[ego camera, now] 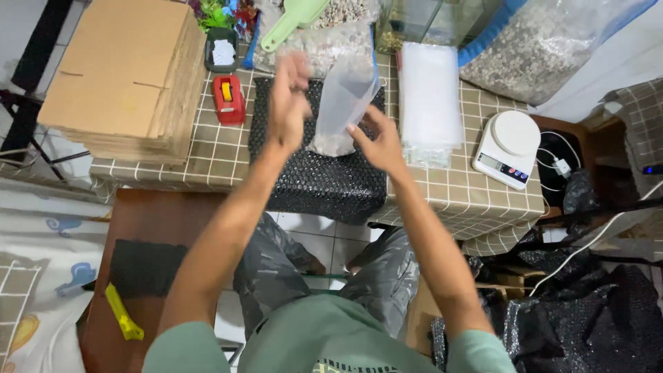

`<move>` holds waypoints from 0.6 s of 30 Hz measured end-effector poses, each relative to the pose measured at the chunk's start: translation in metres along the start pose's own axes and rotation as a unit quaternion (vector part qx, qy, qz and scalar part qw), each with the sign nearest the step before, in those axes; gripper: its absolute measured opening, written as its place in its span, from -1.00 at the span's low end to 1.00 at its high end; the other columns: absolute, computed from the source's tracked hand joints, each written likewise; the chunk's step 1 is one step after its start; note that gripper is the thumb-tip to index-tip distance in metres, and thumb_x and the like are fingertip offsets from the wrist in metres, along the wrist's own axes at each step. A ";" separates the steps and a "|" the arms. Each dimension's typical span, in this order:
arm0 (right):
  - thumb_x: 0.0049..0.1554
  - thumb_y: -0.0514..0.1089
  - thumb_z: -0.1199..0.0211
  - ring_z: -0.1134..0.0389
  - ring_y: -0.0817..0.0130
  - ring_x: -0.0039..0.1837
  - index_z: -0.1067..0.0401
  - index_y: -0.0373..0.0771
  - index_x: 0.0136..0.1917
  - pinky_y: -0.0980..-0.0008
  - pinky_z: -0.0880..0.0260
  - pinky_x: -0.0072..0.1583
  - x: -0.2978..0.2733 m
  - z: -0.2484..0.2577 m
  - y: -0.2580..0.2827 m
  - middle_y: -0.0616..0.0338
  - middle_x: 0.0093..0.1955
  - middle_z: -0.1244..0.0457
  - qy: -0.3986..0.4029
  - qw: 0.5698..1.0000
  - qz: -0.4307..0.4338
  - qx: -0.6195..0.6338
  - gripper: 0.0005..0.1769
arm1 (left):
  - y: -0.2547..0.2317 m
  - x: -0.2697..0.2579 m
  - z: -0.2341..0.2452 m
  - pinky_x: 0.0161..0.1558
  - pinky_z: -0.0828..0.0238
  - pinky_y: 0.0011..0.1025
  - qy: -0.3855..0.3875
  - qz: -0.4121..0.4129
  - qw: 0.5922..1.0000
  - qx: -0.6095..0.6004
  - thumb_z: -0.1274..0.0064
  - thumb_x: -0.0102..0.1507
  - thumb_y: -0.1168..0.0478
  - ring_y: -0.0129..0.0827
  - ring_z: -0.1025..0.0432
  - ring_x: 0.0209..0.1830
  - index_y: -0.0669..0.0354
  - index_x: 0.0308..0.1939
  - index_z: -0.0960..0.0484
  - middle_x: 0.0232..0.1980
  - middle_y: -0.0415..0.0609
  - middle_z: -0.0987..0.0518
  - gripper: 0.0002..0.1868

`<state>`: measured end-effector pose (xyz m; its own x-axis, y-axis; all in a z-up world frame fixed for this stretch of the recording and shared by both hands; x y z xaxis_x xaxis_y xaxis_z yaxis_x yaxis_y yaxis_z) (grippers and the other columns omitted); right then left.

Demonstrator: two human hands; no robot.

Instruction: Packaging aquarium substrate into plastic bags and assembling a cardboard box for shipping

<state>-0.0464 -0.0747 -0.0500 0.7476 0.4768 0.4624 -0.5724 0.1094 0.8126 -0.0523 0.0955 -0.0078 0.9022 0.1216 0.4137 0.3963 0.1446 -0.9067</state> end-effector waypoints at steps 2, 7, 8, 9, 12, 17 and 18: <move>0.26 -0.21 -0.28 -0.44 0.07 0.29 -0.39 -0.34 0.34 0.11 -0.51 0.36 -0.004 -0.001 -0.014 -0.14 0.31 -0.34 -0.072 0.997 -0.003 0.036 -0.60 | 0.018 -0.025 -0.010 -0.05 -0.39 -0.32 0.005 -0.021 0.999 0.028 0.06 -0.09 0.18 -0.18 -0.34 0.13 0.10 0.37 -0.19 0.20 0.12 -0.41 -0.13; 0.32 -0.20 -0.20 -0.14 0.66 -0.39 -0.63 -0.14 -0.13 0.58 -0.13 -0.32 -0.024 0.025 -0.015 0.30 -0.53 -0.22 -0.285 0.955 0.032 -0.068 -0.77 | 0.041 -0.033 -0.016 -0.18 -0.44 -0.32 -0.061 -0.119 0.988 0.075 -0.18 0.33 0.14 -0.07 -0.56 -0.28 0.08 -0.29 -0.71 -0.31 -0.02 -0.61 -0.85; 0.32 -0.20 -0.20 -0.14 0.66 -0.39 -0.63 -0.14 -0.13 0.58 -0.13 -0.32 -0.028 0.025 -0.019 0.30 -0.53 -0.22 -0.288 0.955 0.031 -0.069 -0.77 | 0.044 -0.037 -0.018 -0.18 -0.44 -0.32 -0.058 -0.120 0.988 0.074 -0.18 0.33 0.14 -0.07 -0.56 -0.28 0.08 -0.29 -0.71 -0.31 -0.02 -0.61 -0.85; 0.35 -0.20 -0.13 -0.13 0.57 -0.41 -0.59 -0.18 -0.15 0.52 -0.15 -0.31 -0.034 0.028 -0.018 0.25 -0.53 -0.20 -0.304 0.948 0.050 -0.084 -0.72 | 0.047 -0.042 -0.014 -0.31 -0.37 -0.36 -0.082 -0.115 0.987 0.081 -0.16 0.36 0.06 -0.17 -0.49 -0.42 0.03 -0.38 -0.66 -0.44 -0.03 -0.55 -0.75; 0.40 -0.15 0.00 -0.12 0.46 -0.41 -0.48 -0.19 -0.19 0.44 -0.17 -0.28 -0.043 0.036 -0.002 0.19 -0.51 -0.15 -0.340 0.932 0.075 -0.098 -0.65 | 0.015 -0.049 -0.010 -0.43 -0.28 -0.46 -0.123 -0.131 0.983 0.046 -0.15 0.38 0.02 -0.37 -0.36 -0.57 0.03 -0.49 -0.59 -0.58 -0.10 -0.45 -0.64; 0.40 -0.05 0.02 -0.17 0.49 -0.24 -0.40 -0.22 -0.15 0.43 -0.27 -0.11 -0.048 0.034 0.065 0.15 -0.37 -0.19 -0.362 0.925 0.111 -0.026 -0.66 | -0.041 -0.066 -0.008 -0.40 -0.25 -0.50 -0.176 -0.151 0.972 -0.033 -0.11 0.39 0.04 -0.55 -0.25 -0.53 0.06 -0.49 -0.53 -0.58 -0.15 -0.42 -0.62; 0.33 -0.15 -0.15 -0.16 0.50 -0.27 -0.44 -0.24 -0.23 0.40 -0.27 -0.15 -0.049 0.028 0.069 0.14 -0.42 -0.21 -0.337 0.936 0.100 -0.032 -0.72 | -0.043 -0.070 -0.007 -0.38 -0.26 -0.50 -0.182 -0.145 0.972 -0.038 -0.12 0.39 0.04 -0.54 -0.28 -0.52 0.06 -0.49 -0.52 -0.56 -0.15 -0.42 -0.63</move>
<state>-0.1135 -0.1149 -0.0065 0.6543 -0.1617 0.7388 -0.7260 0.1392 0.6735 -0.1307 0.0741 0.0015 0.6353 0.4287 0.6424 0.6494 0.1536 -0.7447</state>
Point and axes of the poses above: each hand's wrist, its own x-axis towards the middle knuckle, its own z-axis out of the back of the hand, y = z × x, the point moved 10 cm from there along x, towards the middle knuckle
